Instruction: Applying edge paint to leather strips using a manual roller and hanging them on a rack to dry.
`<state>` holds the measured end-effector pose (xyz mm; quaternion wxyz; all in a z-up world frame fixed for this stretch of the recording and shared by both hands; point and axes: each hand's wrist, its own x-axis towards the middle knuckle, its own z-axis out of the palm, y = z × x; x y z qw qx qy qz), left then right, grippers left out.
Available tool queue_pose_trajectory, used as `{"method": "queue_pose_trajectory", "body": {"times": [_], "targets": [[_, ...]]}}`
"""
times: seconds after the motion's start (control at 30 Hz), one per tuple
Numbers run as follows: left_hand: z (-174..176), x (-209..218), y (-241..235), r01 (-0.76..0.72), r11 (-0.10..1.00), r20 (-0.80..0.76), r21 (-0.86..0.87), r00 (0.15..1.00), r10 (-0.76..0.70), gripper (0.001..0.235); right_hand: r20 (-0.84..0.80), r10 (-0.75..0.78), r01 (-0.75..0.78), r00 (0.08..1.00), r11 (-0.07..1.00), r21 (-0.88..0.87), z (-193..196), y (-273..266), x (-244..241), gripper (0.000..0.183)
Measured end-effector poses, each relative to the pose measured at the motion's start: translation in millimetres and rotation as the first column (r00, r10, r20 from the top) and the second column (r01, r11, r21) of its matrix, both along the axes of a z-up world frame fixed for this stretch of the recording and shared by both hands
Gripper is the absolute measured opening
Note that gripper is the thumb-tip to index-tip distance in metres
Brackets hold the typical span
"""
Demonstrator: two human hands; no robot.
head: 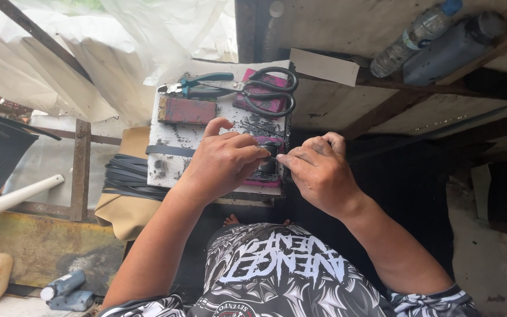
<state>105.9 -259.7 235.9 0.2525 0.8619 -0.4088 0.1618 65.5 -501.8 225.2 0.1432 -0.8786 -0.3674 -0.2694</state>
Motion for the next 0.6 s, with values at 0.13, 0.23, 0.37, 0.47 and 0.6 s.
{"method": "queue_pose_trajectory", "body": {"times": [0.13,0.23,0.37,0.47,0.6], "targets": [[-13,2,30,-0.079,0.996,-0.016,0.034,0.997,0.08,0.016,0.007,0.018,-0.018,1.0,1.0,-0.023,-8,1,6,0.019],[-24,6,57,-0.138,0.99,-0.017,0.033,0.99,0.139,0.018,0.004,0.032,-0.032,0.999,0.999,-0.01,-13,6,9,0.021],[-23,3,75,-0.176,0.984,-0.021,0.029,0.984,0.177,0.014,0.001,0.044,-0.044,0.999,0.999,-0.022,-15,20,8,0.022],[-22,1,75,-0.195,0.979,0.003,0.053,0.981,0.195,0.012,-0.003,0.041,-0.041,0.999,0.999,-0.028,-22,21,9,0.021],[-27,2,64,-0.197,0.979,0.072,0.054,0.979,0.193,0.012,-0.008,0.024,-0.024,1.0,1.0,-0.016,-15,16,6,0.02]]}}
